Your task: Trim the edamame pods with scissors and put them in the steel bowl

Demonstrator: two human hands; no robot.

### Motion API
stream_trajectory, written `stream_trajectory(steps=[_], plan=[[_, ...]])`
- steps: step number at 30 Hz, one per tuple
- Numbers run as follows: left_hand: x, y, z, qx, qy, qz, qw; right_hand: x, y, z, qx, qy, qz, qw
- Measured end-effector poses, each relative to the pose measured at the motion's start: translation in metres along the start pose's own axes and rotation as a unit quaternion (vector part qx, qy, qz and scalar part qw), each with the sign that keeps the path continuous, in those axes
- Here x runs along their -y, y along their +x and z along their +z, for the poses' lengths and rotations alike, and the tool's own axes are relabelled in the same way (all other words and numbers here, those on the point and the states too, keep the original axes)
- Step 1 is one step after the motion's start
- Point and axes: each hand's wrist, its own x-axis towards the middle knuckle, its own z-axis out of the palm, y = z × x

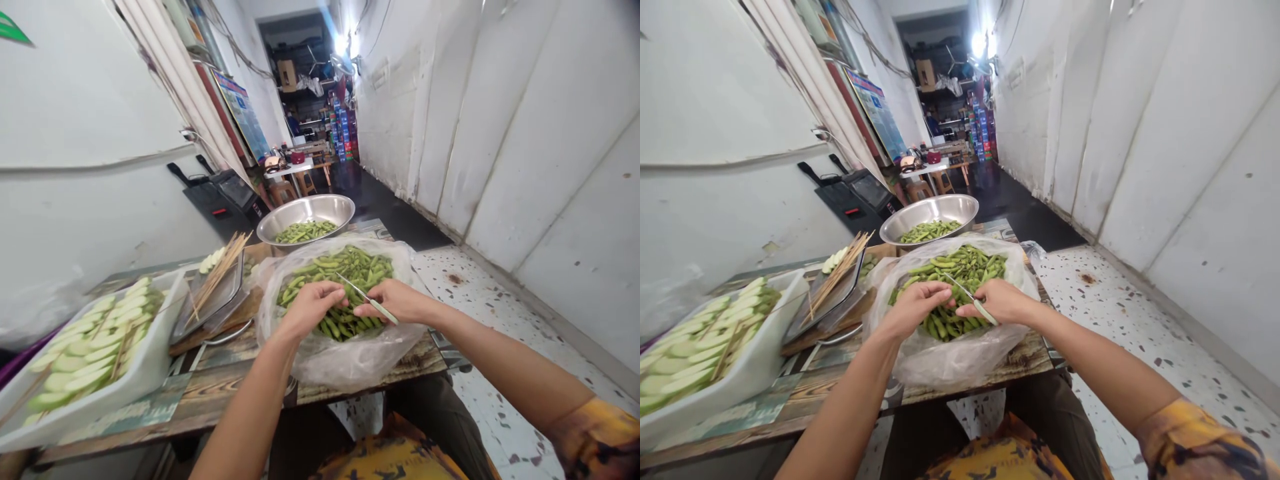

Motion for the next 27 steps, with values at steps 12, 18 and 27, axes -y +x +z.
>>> stream_trajectory(steps=[12,18,27], plan=[[-0.009,0.002,-0.009,-0.151,-0.094,0.004,0.984,-0.004,-0.002,-0.010,0.016,0.014,0.002,1.000],[-0.017,-0.004,-0.003,-0.101,-0.316,-0.020,0.943,0.001,-0.009,-0.008,-0.001,0.059,-0.005,0.998],[-0.018,-0.012,0.013,-0.066,-0.298,-0.030,0.952,0.017,-0.010,-0.005,0.019,0.103,-0.021,0.994]])
